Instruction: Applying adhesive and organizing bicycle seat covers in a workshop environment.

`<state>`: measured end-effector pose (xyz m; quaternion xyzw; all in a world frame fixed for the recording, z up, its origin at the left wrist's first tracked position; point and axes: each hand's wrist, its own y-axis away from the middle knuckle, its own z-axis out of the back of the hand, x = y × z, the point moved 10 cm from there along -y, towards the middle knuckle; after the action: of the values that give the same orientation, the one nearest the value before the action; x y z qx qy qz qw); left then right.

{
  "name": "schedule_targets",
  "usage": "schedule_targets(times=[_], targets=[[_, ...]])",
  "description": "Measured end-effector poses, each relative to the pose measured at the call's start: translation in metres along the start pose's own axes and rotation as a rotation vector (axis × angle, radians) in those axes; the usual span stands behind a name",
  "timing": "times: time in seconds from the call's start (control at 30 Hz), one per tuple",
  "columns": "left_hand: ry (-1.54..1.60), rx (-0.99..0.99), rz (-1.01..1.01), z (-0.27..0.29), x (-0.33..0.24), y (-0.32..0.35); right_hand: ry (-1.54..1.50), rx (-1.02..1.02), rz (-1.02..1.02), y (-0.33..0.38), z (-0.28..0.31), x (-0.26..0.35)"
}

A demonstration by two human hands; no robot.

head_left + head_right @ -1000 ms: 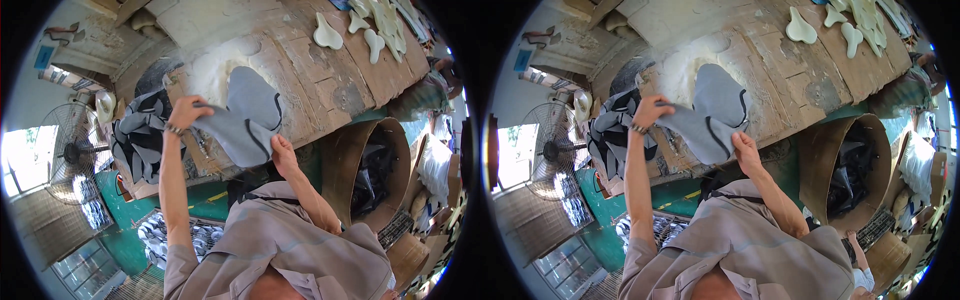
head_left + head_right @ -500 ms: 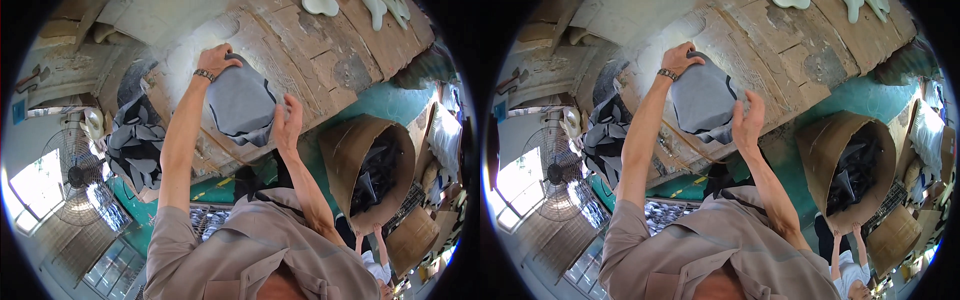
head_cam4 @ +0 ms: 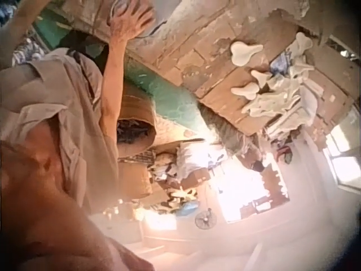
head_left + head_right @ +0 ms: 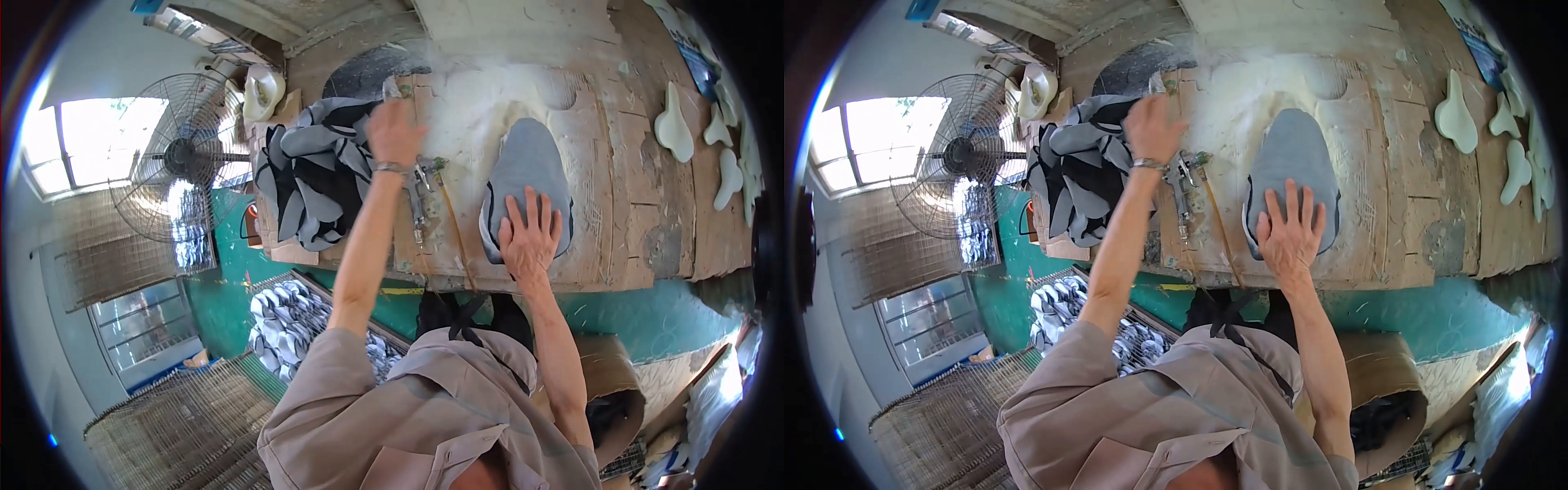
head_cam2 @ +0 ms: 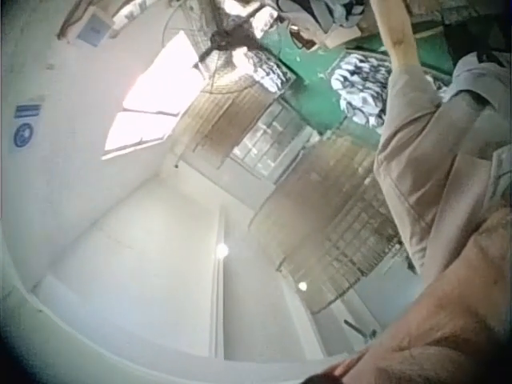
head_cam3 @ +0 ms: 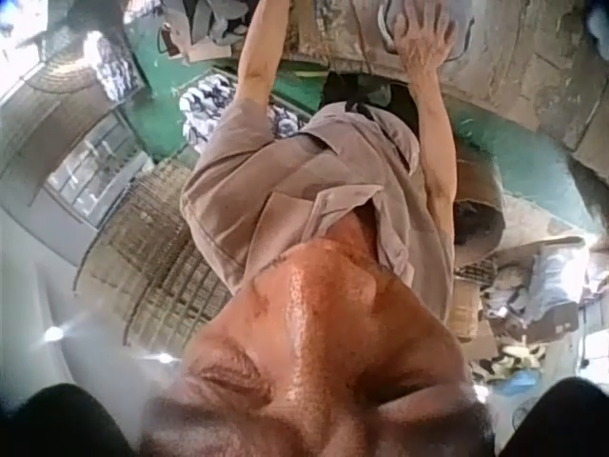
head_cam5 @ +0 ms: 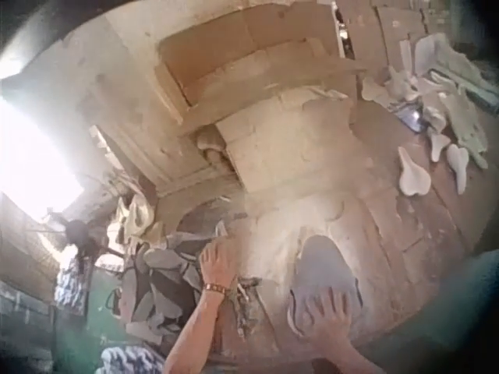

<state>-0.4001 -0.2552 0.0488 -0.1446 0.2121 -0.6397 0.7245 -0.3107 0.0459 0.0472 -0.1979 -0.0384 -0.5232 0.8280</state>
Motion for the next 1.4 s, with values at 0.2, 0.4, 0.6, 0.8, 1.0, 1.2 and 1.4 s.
schedule_targets(times=[0.2,0.4,0.6,0.8,1.0,1.2,1.4], targets=[[-0.295,0.588,0.093,0.025,0.156,0.075,0.022,-0.041,0.010,-0.003,0.001,0.006],[-0.388,0.599,-0.291,0.053,0.168,0.086,0.009,-0.051,0.049,-0.005,0.009,0.022],[0.097,0.417,-0.156,0.130,0.094,0.036,0.013,-0.080,0.052,0.007,0.020,0.013],[0.549,0.331,0.237,0.190,0.041,0.039,-0.411,-0.236,0.044,0.010,0.081,0.035],[0.597,0.182,0.160,0.234,-0.081,0.053,-1.499,0.262,-0.502,-0.005,0.099,0.077],[0.481,-0.224,-0.052,0.296,-0.165,0.060,-2.341,0.135,-0.616,-0.067,0.098,0.072],[1.110,0.179,0.391,0.178,-0.159,0.127,-2.627,0.135,-0.525,-0.084,0.114,0.045]])
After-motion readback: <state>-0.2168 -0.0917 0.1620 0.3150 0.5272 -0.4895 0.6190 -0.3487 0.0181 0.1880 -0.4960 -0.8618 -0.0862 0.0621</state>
